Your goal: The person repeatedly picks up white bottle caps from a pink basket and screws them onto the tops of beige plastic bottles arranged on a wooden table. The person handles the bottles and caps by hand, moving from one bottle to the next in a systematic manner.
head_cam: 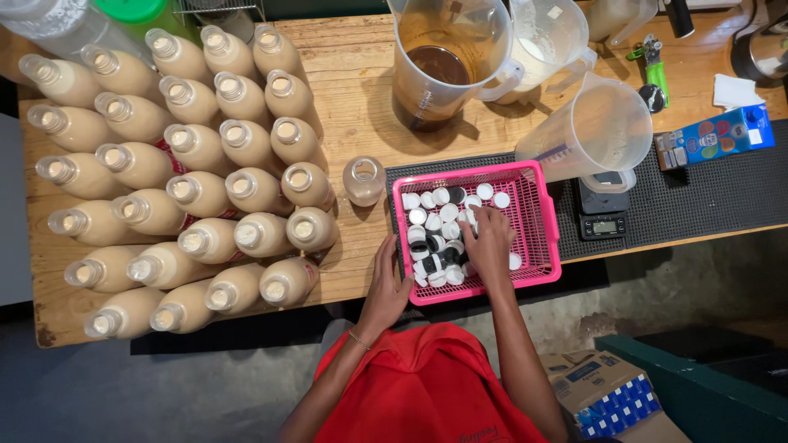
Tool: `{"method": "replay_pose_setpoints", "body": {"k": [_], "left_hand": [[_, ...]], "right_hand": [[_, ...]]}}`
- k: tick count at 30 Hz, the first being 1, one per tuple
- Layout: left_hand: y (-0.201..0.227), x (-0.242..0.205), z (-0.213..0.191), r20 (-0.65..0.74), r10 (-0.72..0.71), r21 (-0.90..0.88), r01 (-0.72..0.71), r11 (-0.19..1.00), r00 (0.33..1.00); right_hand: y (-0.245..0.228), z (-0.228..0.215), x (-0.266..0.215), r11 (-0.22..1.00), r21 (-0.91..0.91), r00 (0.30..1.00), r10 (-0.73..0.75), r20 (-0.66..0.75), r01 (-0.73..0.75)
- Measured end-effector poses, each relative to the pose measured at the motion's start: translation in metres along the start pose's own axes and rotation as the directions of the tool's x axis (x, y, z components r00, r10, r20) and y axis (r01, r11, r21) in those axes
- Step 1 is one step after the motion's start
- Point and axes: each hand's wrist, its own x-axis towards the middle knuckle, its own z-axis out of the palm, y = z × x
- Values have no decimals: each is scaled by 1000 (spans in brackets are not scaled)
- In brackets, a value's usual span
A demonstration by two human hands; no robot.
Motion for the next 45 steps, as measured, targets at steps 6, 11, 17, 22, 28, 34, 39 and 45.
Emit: {"method": "replay_pose_setpoints", "body": {"k": [6, 11, 17, 22, 28, 34, 39, 45], "left_hand": [[-15, -5, -12, 11, 8, 74, -9, 997, 1000], [-13, 0, -14, 5, 40, 75, -40, 996, 999], [-1, 7, -13, -2, 37, 41, -37, 999, 999], [2, 11, -9, -31, 39, 51, -37, 998, 999], [-1, 17, -5, -141, 56, 52, -49, 997, 988], [13, 33, -5, -398, 218, 172, -161, 972, 891], [15, 60, -8, -548, 335, 275, -213, 937, 767], [15, 88, -13, -597, 306, 247, -193, 950, 742]], "right_hand": [[-4, 21, 8, 997, -76, 987, 16, 160, -4], [9, 16, 18, 985, 141, 981, 72, 182, -98], [21, -8, 19, 734, 568, 928, 282, 245, -373], [43, -1, 16, 906, 349, 969, 198, 148, -239], [61, 16, 11, 983, 164, 989, 62, 133, -84], [70, 13, 13, 996, -65, 972, -51, 230, 67], [82, 16, 15, 987, -32, 953, -141, 270, 155], [87, 8, 8, 973, 74, 933, -231, 276, 219]]}}
